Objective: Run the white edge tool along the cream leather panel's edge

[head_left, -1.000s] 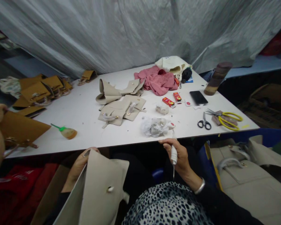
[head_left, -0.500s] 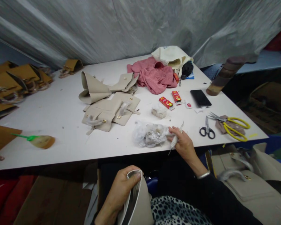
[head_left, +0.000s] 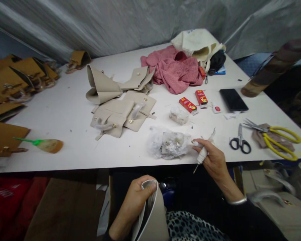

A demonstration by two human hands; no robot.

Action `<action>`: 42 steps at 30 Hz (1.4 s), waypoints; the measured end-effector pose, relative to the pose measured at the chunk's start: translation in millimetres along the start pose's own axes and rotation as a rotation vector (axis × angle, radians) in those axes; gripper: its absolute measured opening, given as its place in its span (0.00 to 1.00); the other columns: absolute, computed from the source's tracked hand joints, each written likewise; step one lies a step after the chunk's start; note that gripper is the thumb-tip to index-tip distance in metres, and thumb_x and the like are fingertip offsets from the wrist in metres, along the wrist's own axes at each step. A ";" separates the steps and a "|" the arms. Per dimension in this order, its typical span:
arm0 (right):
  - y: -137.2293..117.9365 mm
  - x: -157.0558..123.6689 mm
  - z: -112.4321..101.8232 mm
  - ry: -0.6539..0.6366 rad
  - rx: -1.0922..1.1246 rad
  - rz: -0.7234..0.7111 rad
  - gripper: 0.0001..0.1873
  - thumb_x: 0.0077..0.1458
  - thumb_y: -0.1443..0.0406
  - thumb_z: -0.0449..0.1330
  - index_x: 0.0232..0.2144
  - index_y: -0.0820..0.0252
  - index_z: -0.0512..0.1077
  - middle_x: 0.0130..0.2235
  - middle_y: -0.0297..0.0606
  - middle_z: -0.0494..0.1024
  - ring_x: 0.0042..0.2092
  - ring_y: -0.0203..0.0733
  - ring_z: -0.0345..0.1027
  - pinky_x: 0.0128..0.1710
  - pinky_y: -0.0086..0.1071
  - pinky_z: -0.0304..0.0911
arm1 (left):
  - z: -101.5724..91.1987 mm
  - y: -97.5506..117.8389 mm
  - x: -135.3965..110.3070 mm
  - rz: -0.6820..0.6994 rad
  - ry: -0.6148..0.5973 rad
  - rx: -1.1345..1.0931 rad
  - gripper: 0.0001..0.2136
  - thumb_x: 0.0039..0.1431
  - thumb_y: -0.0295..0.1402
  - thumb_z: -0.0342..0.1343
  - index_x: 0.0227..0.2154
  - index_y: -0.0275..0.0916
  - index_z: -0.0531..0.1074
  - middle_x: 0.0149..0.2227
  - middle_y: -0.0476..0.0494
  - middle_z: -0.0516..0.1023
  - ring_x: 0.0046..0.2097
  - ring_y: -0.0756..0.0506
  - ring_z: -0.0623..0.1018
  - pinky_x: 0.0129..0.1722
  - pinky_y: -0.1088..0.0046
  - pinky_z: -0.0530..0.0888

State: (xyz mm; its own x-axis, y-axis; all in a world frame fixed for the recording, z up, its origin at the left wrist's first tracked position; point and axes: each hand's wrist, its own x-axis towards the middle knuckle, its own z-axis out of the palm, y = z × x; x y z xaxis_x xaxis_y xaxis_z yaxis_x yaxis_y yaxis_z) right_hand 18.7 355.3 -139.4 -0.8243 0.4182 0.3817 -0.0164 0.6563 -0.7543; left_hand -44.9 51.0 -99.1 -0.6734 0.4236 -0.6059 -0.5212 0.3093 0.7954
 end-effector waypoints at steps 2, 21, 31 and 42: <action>-12.1 0.3 -5.5 -0.034 0.016 -0.042 0.14 0.68 0.59 0.63 0.53 0.54 0.75 0.47 0.42 0.82 0.45 0.47 0.78 0.45 0.38 0.71 | -1.2 0.4 1.1 0.002 0.003 0.002 0.20 0.48 0.50 0.71 0.30 0.36 0.79 0.25 0.48 0.74 0.28 0.48 0.70 0.30 0.74 0.66; -49.2 7.5 -3.1 -0.166 -0.210 -0.272 0.10 0.69 0.61 0.62 0.48 0.59 0.77 0.39 0.46 0.81 0.41 0.49 0.77 0.39 0.37 0.72 | -14.1 -4.4 4.1 0.020 -0.025 -0.029 0.21 0.50 0.52 0.69 0.31 0.35 0.78 0.26 0.48 0.73 0.29 0.49 0.69 0.31 0.74 0.66; -55.8 9.5 -4.3 -0.186 -0.403 -0.433 0.10 0.68 0.69 0.59 0.49 0.64 0.75 0.41 0.49 0.81 0.42 0.53 0.76 0.40 0.41 0.73 | -16.9 -11.1 4.4 -0.001 -0.039 -0.063 0.22 0.51 0.51 0.69 0.32 0.34 0.77 0.25 0.48 0.73 0.28 0.49 0.69 0.30 0.74 0.66; -61.5 12.1 -3.6 -0.173 -0.427 -0.461 0.19 0.59 0.79 0.53 0.48 0.66 0.76 0.37 0.47 0.80 0.39 0.52 0.73 0.36 0.40 0.70 | -16.8 -9.1 3.5 0.015 -0.001 -0.034 0.21 0.50 0.50 0.69 0.32 0.35 0.78 0.26 0.49 0.73 0.29 0.50 0.69 0.31 0.75 0.66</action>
State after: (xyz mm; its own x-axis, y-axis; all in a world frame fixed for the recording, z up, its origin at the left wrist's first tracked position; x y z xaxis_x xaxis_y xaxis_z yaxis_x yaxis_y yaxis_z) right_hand 11.7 322.2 -86.4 -0.8665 -0.0494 0.4968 -0.1931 0.9508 -0.2422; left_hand -51.3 35.3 -108.6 -0.6809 0.4287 -0.5938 -0.5283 0.2741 0.8036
